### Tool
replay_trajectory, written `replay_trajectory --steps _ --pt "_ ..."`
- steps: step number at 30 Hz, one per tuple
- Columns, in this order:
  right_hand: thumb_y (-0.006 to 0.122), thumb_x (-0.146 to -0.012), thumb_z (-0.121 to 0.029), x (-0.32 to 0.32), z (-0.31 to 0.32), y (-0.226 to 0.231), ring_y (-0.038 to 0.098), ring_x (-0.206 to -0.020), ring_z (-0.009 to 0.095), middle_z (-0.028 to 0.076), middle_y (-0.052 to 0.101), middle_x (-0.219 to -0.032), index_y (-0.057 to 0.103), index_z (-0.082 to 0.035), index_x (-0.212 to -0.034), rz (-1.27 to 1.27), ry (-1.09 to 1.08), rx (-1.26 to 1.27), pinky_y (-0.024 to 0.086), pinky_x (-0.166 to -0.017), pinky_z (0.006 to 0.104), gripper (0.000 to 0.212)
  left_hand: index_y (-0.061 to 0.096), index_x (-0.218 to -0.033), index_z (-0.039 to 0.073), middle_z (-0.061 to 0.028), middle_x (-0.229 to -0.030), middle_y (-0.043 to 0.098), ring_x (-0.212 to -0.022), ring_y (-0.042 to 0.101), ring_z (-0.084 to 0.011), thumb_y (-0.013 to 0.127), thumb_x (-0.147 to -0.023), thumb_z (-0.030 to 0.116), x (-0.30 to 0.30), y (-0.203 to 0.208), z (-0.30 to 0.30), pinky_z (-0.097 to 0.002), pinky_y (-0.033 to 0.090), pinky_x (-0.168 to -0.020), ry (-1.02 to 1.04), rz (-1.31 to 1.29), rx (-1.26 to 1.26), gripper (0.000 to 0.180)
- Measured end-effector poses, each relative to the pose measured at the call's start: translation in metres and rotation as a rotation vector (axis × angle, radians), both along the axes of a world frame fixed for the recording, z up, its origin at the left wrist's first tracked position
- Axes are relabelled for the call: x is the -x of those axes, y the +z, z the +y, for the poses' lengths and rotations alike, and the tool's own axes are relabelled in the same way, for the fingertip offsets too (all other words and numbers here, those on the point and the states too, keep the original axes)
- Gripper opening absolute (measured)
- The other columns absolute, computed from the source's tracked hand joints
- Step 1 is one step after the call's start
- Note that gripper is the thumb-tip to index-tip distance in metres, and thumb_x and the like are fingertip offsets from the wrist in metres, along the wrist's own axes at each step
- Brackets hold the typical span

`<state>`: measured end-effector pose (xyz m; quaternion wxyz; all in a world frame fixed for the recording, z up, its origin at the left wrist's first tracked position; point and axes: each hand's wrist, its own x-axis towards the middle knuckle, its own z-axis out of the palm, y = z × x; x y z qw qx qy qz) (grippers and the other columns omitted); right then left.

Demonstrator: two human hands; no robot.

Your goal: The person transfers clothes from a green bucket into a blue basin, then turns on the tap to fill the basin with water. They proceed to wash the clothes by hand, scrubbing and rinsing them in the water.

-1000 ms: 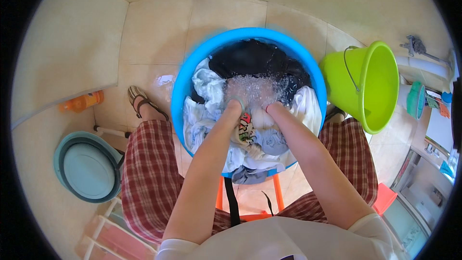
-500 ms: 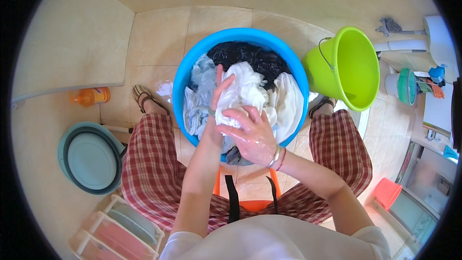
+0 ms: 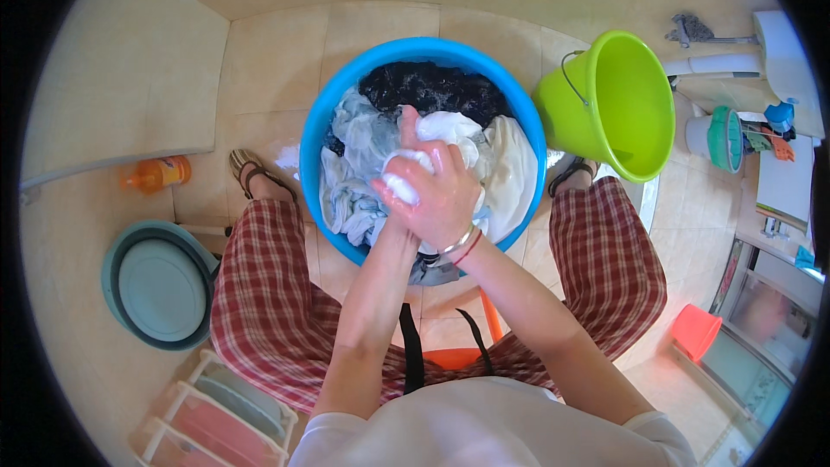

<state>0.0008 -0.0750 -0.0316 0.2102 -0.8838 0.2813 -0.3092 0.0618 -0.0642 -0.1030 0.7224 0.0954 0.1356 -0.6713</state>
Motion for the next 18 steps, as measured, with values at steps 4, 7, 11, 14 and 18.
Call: replay_trajectory --steps 4,7,11,14,18 --pt "0.071 -0.067 -0.024 -0.005 -0.012 -0.016 0.058 -0.067 0.025 0.004 0.054 -0.078 0.059 -0.016 -0.071 -0.087 -0.004 -0.141 0.046 -0.05 0.0363 0.014 0.061 -0.085 0.013 -0.0028 -0.076 0.061 -0.072 0.059 -0.0153 0.045 -0.087 0.051 0.015 -0.019 0.004 -0.0301 0.047 -0.065 0.322 0.092 0.056 0.042" --pt "0.066 -0.073 -0.023 -0.005 -0.036 -0.048 0.059 -0.068 0.031 0.01 0.058 -0.078 0.06 -0.012 -0.072 -0.098 -0.042 -0.297 0.047 -0.056 0.04 0.013 0.062 -0.087 0.008 -0.0029 -0.078 0.062 -0.073 0.06 -0.0143 0.052 -0.087 0.041 0.006 -0.051 0.006 -0.0293 0.048 -0.064 0.311 -0.326 -0.399 0.034" --pt "0.055 -0.083 -0.034 0.012 -0.09 -0.097 0.058 -0.073 0.036 0.014 0.06 -0.081 0.062 -0.009 -0.079 0.199 -0.185 -0.368 0.047 -0.065 0.0438 0.026 0.059 -0.098 0.0 -0.0076 -0.09 0.062 -0.076 0.061 -0.0174 0.056 -0.086 0.028 0.01 -0.023 0.005 -0.0322 0.05 -0.067 0.268 -0.39 -0.837 0.031" --pt "0.058 -0.082 -0.034 0.032 -0.117 -0.124 0.057 -0.081 0.035 0.013 0.059 -0.088 0.064 -0.012 -0.087 0.211 -0.303 -0.402 0.046 -0.071 0.0432 0.023 0.053 -0.112 0.0 -0.0088 -0.103 0.058 -0.084 0.06 -0.0173 0.058 -0.086 0.034 -0.01 -0.037 0.013 -0.0319 0.049 -0.071 0.334 -0.555 -0.693 0.043" --pt "0.062 -0.08 -0.033 0.03 -0.119 -0.131 0.051 -0.094 0.03 0.008 0.053 -0.106 0.062 -0.017 -0.102 0.123 -0.142 -0.195 0.044 -0.076 0.0414 0.027 0.038 -0.134 0.007 -0.0107 -0.115 0.052 -0.098 0.054 -0.0187 0.065 -0.083 0.034 -0.026 -0.042 0.016 -0.032 0.044 -0.083 0.187 -0.874 -0.807 0.063"
